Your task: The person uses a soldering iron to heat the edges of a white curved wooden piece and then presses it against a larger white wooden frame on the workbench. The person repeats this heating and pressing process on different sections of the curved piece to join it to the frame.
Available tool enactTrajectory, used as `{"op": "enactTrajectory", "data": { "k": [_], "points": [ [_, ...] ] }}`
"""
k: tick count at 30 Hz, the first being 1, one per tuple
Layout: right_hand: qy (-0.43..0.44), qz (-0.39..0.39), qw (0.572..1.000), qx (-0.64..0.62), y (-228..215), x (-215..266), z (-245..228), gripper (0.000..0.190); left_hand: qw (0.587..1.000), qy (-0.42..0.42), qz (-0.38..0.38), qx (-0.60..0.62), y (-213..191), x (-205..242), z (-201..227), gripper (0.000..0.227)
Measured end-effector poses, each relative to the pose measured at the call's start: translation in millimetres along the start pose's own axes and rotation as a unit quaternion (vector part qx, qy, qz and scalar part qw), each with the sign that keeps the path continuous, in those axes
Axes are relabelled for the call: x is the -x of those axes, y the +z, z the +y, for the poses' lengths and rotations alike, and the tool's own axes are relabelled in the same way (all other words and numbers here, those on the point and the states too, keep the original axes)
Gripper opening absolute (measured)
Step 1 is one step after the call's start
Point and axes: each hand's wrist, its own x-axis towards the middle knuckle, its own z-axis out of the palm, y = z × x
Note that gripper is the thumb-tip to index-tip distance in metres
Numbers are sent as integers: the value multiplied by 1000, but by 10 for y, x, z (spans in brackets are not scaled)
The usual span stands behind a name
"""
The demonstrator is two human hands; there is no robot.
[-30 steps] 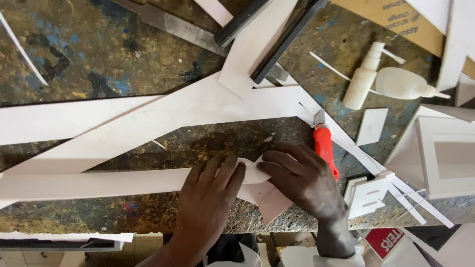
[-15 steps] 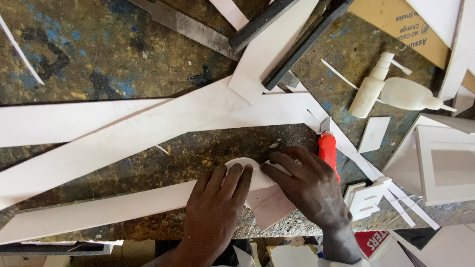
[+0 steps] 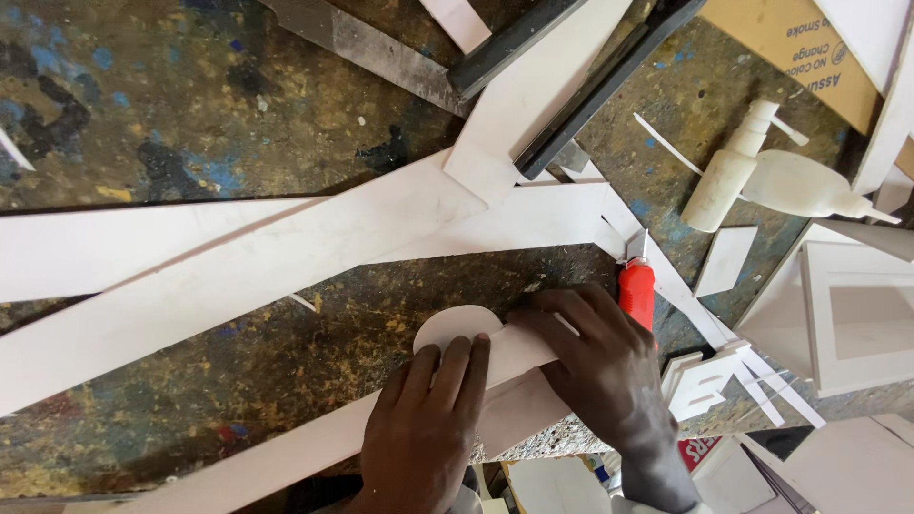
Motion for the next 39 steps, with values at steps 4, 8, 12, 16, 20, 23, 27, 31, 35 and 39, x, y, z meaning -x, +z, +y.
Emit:
{"op": "enactTrajectory", "data": {
  "k": [4,8,12,16,20,23,27,31,35,39],
  "points": [
    [-37,-6,998,-42,-7,-68,56,32,1000,-6,28,1,-100,-88,-27,36],
    [-44,7,997,-60,-12,-87,44,22,999,-19,38,-8,-44,-27,62,38],
    [-23,-2,999,-27,33,-40,25,25,999,-42,17,27,-102,-49,125,44],
    [-22,13,999,-43,24,-20,8,29,998,-57,27,3,-71,-57,124,41],
    [-95,37,990,-99,-127,-49,-15,21,997,-66,44,12,-48,-75,108,36],
    [-113,52,988,-86,-136,-66,-3,18,998,-50,40,12,-37,-79,70,38],
    [-119,61,987,-93,-97,-64,13,20,997,-65,29,23,-68,-85,94,38],
    [-132,56,986,-84,-84,-58,52,23,998,-57,36,15,-61,-82,92,39],
    [-163,59,983,-56,-125,-60,70,18,998,-59,17,29,-31,-43,95,48],
    [-165,63,977,-120,-182,-123,21,16,998,-56,10,30,-47,-67,69,55]
  ]
}}
